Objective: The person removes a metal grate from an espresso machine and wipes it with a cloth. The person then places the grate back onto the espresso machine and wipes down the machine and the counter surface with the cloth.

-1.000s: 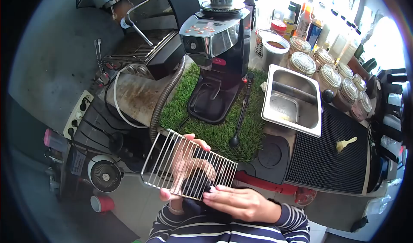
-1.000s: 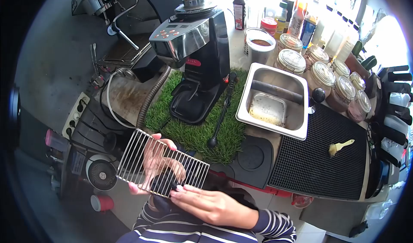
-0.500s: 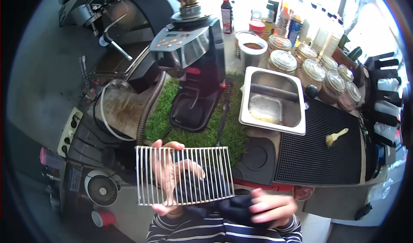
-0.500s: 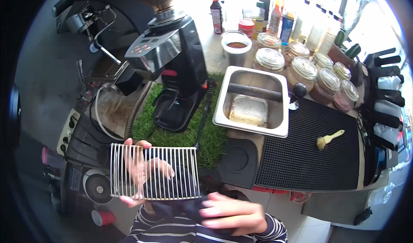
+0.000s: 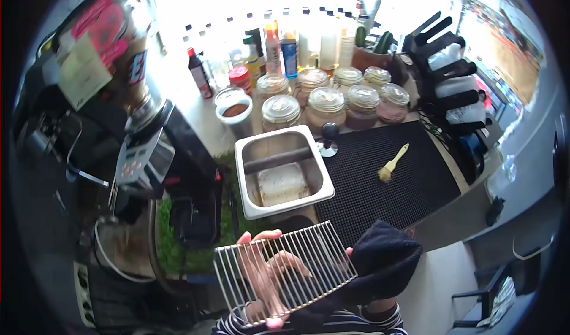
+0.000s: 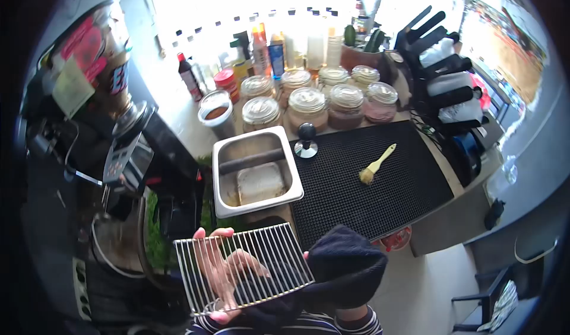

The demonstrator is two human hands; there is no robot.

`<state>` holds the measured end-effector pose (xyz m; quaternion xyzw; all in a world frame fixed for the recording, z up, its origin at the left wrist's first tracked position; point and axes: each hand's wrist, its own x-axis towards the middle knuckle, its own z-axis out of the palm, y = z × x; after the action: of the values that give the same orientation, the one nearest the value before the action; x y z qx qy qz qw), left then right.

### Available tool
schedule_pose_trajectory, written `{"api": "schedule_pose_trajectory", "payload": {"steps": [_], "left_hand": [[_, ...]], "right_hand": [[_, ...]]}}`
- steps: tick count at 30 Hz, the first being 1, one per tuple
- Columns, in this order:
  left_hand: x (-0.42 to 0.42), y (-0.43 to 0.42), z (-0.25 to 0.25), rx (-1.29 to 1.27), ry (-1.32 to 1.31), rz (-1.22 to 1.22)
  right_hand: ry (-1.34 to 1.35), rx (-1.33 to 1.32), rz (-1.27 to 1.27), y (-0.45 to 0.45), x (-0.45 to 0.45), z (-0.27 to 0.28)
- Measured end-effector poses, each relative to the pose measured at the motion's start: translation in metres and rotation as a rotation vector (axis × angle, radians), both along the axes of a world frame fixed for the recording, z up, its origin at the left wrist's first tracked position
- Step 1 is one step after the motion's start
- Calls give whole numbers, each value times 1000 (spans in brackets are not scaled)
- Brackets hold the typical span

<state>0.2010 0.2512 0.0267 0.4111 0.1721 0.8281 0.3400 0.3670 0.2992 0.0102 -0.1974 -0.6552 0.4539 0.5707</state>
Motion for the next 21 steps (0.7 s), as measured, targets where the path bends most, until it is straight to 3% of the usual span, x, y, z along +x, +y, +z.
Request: {"api": "schedule_pose_trajectory", "payload": {"steps": [11,15,19,21], "left_hand": [[-14,15,16,-150,77,-145],[5,14,35,-387,-59,-555],[57,30,30,-326,-246,-813],[91,42,21,-302,-246,-823]], "right_hand": [[34,-19,-383,2,12,16],[-27,31,-404,18,32,16],[-199,190,-429,35,69,14],[-344,360,-459,43,93,17]]}}
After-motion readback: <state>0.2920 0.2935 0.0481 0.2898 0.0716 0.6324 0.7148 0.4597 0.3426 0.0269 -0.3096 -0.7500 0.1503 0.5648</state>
